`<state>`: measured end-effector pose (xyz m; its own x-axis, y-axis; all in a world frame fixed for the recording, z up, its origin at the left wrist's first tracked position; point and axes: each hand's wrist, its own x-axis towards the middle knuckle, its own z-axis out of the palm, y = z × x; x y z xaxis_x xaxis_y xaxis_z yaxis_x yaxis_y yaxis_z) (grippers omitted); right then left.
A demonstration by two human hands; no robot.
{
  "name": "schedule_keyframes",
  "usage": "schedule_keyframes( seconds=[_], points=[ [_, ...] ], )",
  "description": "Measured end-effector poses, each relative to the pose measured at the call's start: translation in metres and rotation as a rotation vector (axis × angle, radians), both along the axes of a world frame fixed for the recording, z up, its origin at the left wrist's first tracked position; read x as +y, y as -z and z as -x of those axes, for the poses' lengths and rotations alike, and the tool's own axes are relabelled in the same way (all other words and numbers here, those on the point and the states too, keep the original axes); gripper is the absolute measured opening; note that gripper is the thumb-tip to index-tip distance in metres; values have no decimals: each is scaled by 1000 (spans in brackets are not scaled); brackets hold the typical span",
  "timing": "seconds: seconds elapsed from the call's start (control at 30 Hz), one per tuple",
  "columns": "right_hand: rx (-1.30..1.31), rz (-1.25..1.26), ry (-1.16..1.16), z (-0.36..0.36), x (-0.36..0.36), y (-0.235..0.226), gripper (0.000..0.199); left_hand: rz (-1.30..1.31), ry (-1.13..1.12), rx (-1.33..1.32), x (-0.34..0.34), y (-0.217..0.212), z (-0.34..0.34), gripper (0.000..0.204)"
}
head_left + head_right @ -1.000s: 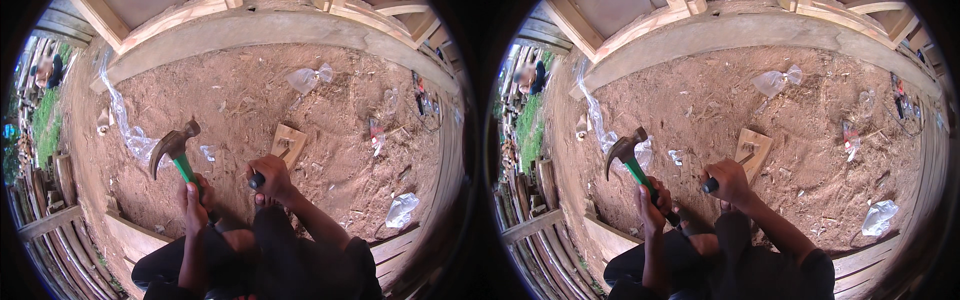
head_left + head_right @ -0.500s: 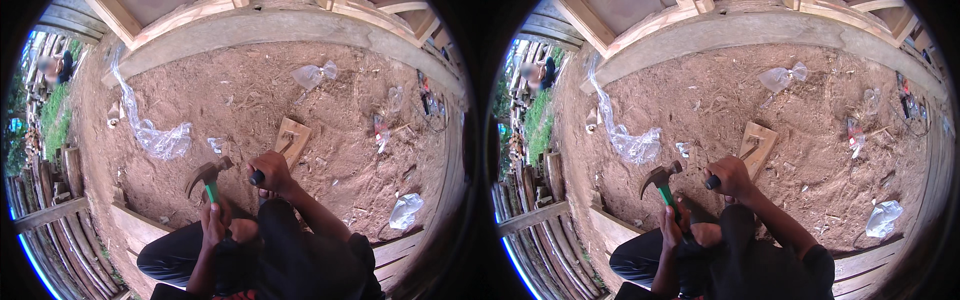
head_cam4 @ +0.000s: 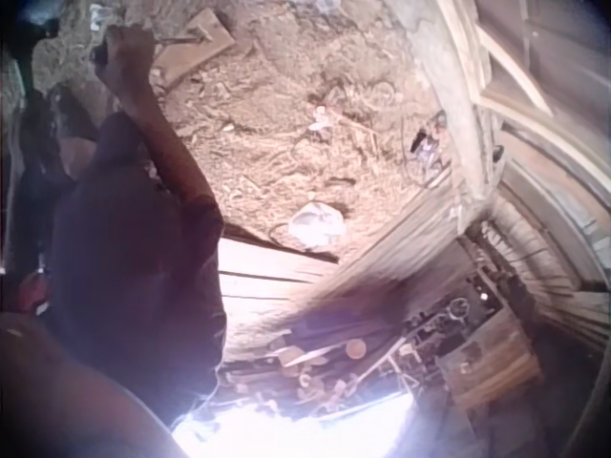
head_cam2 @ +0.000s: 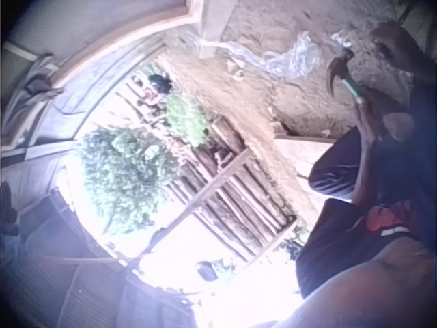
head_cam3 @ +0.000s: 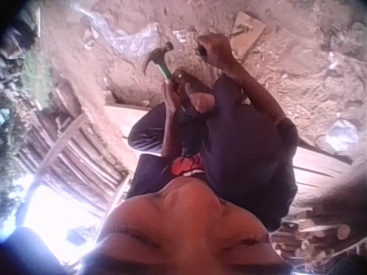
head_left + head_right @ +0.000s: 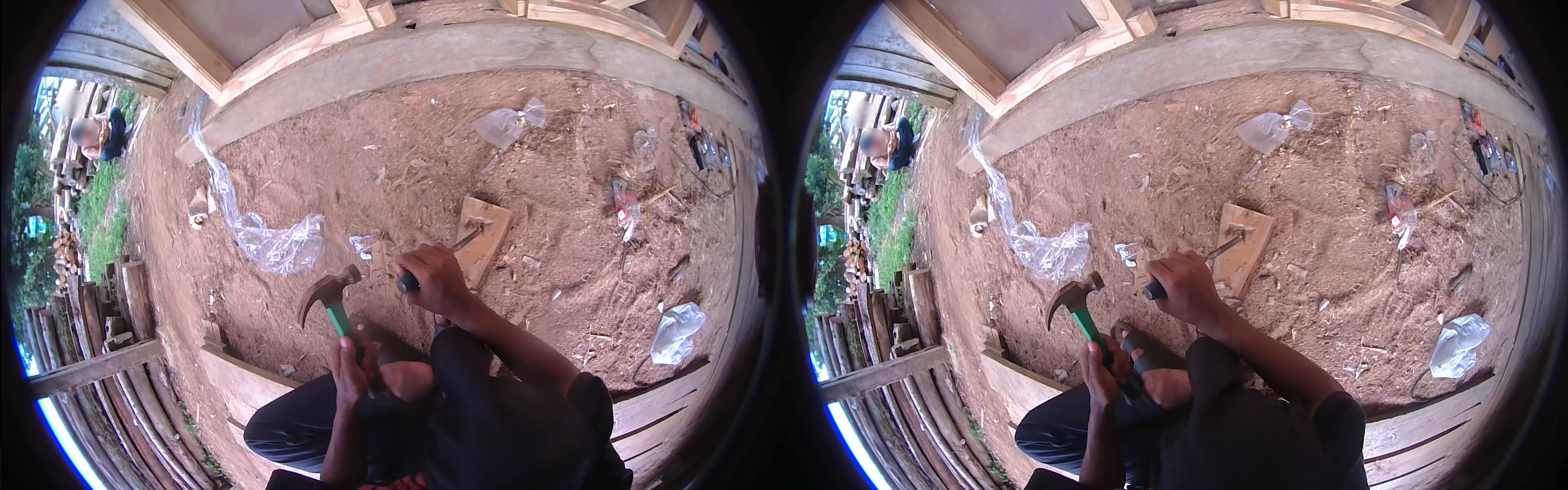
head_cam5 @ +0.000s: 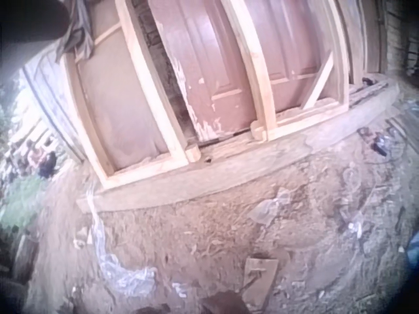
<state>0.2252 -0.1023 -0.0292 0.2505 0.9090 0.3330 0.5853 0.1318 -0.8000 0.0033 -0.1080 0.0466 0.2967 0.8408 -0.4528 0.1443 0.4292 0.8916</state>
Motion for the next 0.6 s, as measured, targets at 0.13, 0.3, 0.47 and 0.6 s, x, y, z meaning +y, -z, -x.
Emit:
schedule_keyframes(
  seconds=[0.13, 0.3, 0.47, 0.6],
  points=[
    [33, 10, -25, -1, 5, -4, 28, 24, -46, -24, -1, -1, 0, 52],
    [60, 43, -67, 5, 9, -6, 30, -7, -8, -4, -1, 0, 2, 50],
    [-11, -14, -56, 5, 14, -4, 32, 5, 15, -43, -2, -1, 5, 47],
    [-19, -23, -92, 6, 17, 1, 29, 12, -14, 8, -6, 2, 5, 44]
  ],
)
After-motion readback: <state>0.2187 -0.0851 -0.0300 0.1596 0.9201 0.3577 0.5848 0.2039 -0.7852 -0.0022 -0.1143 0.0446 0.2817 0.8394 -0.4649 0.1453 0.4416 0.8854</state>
